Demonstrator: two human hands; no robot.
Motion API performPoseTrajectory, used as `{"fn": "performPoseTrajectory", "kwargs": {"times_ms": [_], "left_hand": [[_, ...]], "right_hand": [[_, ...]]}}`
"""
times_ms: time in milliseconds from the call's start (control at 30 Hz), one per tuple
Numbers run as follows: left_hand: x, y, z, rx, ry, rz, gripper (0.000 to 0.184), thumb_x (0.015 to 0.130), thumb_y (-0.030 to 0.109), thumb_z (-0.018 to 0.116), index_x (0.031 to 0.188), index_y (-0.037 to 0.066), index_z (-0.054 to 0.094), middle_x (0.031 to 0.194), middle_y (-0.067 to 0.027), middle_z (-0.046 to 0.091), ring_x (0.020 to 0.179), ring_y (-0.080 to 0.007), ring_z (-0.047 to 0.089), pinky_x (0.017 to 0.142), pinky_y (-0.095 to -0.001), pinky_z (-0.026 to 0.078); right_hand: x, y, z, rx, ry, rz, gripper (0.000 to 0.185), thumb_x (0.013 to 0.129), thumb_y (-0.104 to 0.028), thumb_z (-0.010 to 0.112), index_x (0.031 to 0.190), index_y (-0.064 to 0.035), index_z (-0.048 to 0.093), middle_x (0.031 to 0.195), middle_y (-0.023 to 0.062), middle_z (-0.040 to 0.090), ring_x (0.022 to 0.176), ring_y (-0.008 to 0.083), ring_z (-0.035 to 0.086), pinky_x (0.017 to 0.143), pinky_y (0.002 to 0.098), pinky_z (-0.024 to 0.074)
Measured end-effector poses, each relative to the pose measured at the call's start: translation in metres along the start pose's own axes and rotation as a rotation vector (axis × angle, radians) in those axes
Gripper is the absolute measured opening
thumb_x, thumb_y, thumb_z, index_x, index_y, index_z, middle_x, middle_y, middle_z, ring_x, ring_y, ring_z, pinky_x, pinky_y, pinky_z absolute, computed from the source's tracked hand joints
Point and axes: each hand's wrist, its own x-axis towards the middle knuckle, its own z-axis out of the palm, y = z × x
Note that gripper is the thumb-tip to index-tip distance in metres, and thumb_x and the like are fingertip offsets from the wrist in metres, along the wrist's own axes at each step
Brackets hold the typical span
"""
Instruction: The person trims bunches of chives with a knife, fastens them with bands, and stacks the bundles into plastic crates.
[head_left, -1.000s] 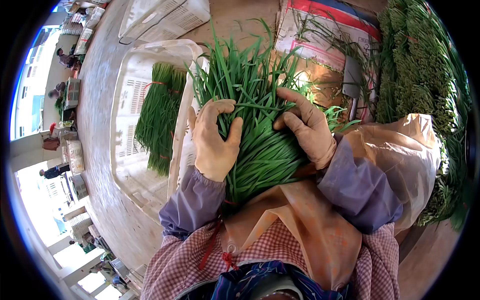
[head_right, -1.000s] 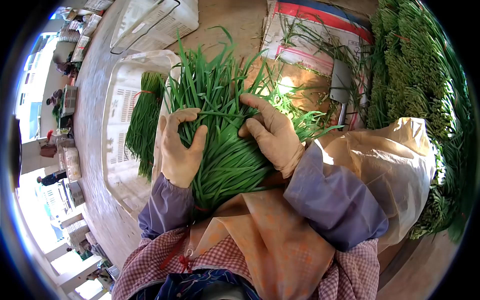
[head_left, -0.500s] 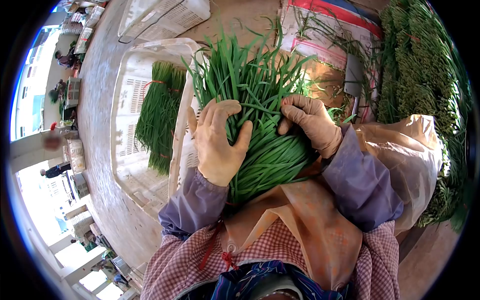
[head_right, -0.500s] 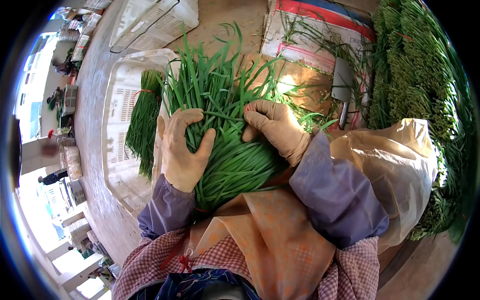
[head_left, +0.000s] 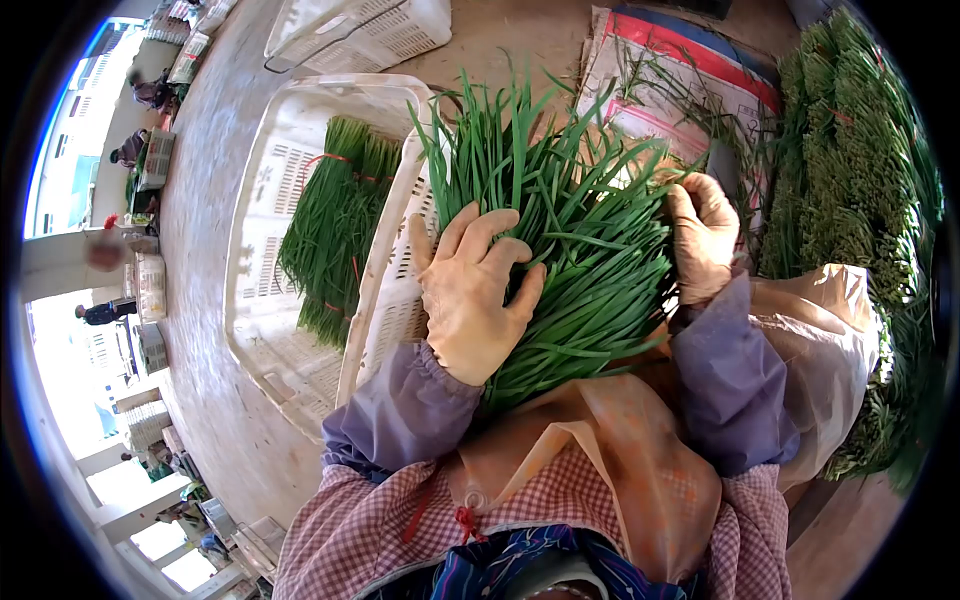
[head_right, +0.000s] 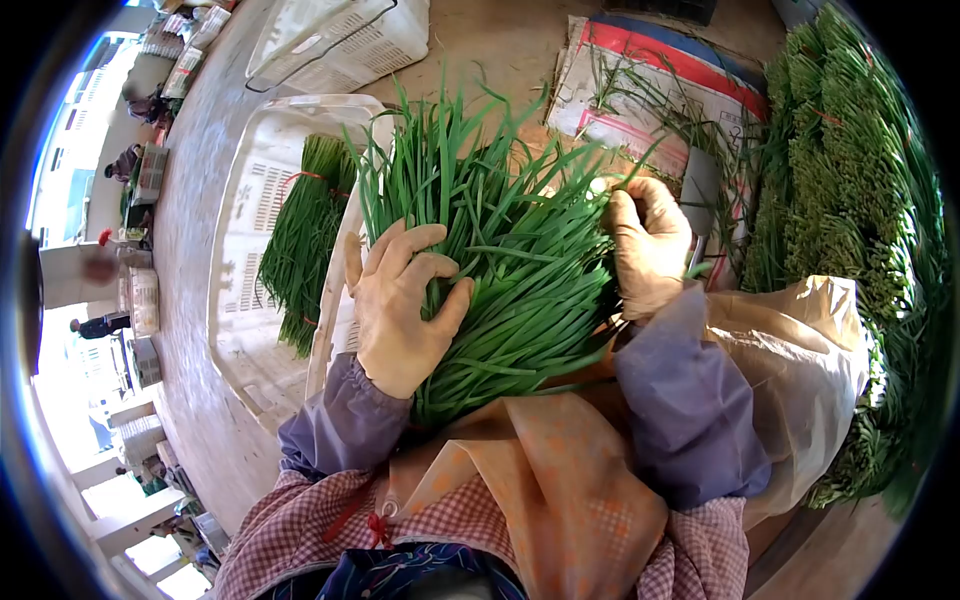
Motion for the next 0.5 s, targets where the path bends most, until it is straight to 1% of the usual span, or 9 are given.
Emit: {"fn": "performPoseTrajectory", "kwargs": {"times_ms": [33,67,100,167,233,300,400,500], "left_hand": [[-0.001,0.000,0.000,-0.001,0.001,0.001,0.017,0.075,0.013,0.078,0.086,0.011,0.064,0.119,-0.0048,0.063,0.121,-0.0372,0.054,0.111,-0.0616,0.021],[-0.001,0.001,-0.001,-0.004,0.001,0.003,0.017,0.075,0.012,0.077,0.086,0.011,0.065,0.119,-0.0048,0.063,0.121,-0.0370,0.053,0.112,-0.0619,0.021],[0.000,0.002,-0.001,-0.006,0.002,0.006,0.017,0.074,0.012,0.077,0.086,0.011,0.065,0.119,-0.0049,0.063,0.121,-0.0368,0.053,0.112,-0.0623,0.020],[0.002,0.006,-0.002,-0.006,-0.006,0.006,0.016,0.075,0.011,0.076,0.086,0.010,0.065,0.119,-0.0049,0.063,0.122,-0.0364,0.053,0.112,-0.0622,0.020],[0.001,0.008,-0.003,-0.002,-0.009,0.007,0.016,0.075,0.010,0.075,0.086,0.010,0.065,0.119,-0.0051,0.063,0.123,-0.0360,0.052,0.112,-0.0620,0.019],[0.001,0.010,-0.003,0.003,-0.005,0.011,0.015,0.075,0.009,0.074,0.086,0.009,0.064,0.120,-0.0054,0.063,0.124,-0.0357,0.052,0.113,-0.0616,0.019],[-0.003,0.003,0.001,0.031,0.025,0.042,0.017,0.075,0.012,0.072,0.089,0.010,0.062,0.121,-0.0048,0.061,0.122,-0.0325,0.051,0.108,-0.0651,0.021],[-0.005,0.002,0.002,0.034,0.040,0.038,0.018,0.076,0.013,0.072,0.090,0.010,0.062,0.121,-0.0048,0.060,0.122,-0.0326,0.051,0.108,-0.0657,0.022]], "right_hand": [[0.003,-0.006,-0.004,-0.094,0.005,-0.110,0.030,0.089,0.001,0.065,0.118,0.0009,0.060,0.094,0.0071,0.065,0.086,0.0166,0.063,0.079,0.0318,0.0517],[-0.006,-0.032,0.000,-0.474,0.061,-0.302,0.035,0.087,0.002,0.065,0.122,0.0007,0.058,0.107,0.0113,0.064,0.098,0.0184,0.062,0.088,0.0327,0.0496],[-0.014,-0.057,0.006,-0.738,0.168,-0.603,0.040,0.085,0.003,0.066,0.124,-0.0017,0.058,0.111,0.0137,0.063,0.100,0.0255,0.063,0.092,0.0348,0.0490],[-0.029,-0.090,0.015,-0.740,0.109,-0.922,0.043,0.081,0.004,0.067,0.123,-0.0038,0.060,0.111,0.0135,0.064,0.100,0.0304,0.063,0.091,0.0375,0.0503],[-0.037,-0.093,0.024,-0.520,-0.284,-1.006,0.040,0.077,0.002,0.071,0.116,-0.0051,0.063,0.111,0.0106,0.065,0.098,0.0310,0.063,0.088,0.0403,0.0519],[-0.043,-0.078,0.049,-0.493,-0.421,-0.992,0.036,0.074,-0.002,0.074,0.108,-0.0064,0.065,0.106,0.0086,0.065,0.092,0.0290,0.064,0.079,0.0412,0.0527],[-0.053,-0.049,0.057,-0.636,-0.400,-0.943,0.036,0.072,-0.006,0.077,0.105,-0.0089,0.064,0.102,0.0072,0.064,0.086,0.0293,0.062,0.073,0.0397,0.0514],[-0.061,-0.036,0.055,-0.623,-0.305,-0.863,0.035,0.073,-0.007,0.076,0.106,-0.0123,0.064,0.098,0.0065,0.062,0.083,0.0285,0.060,0.070,0.0393,0.0500]]}}
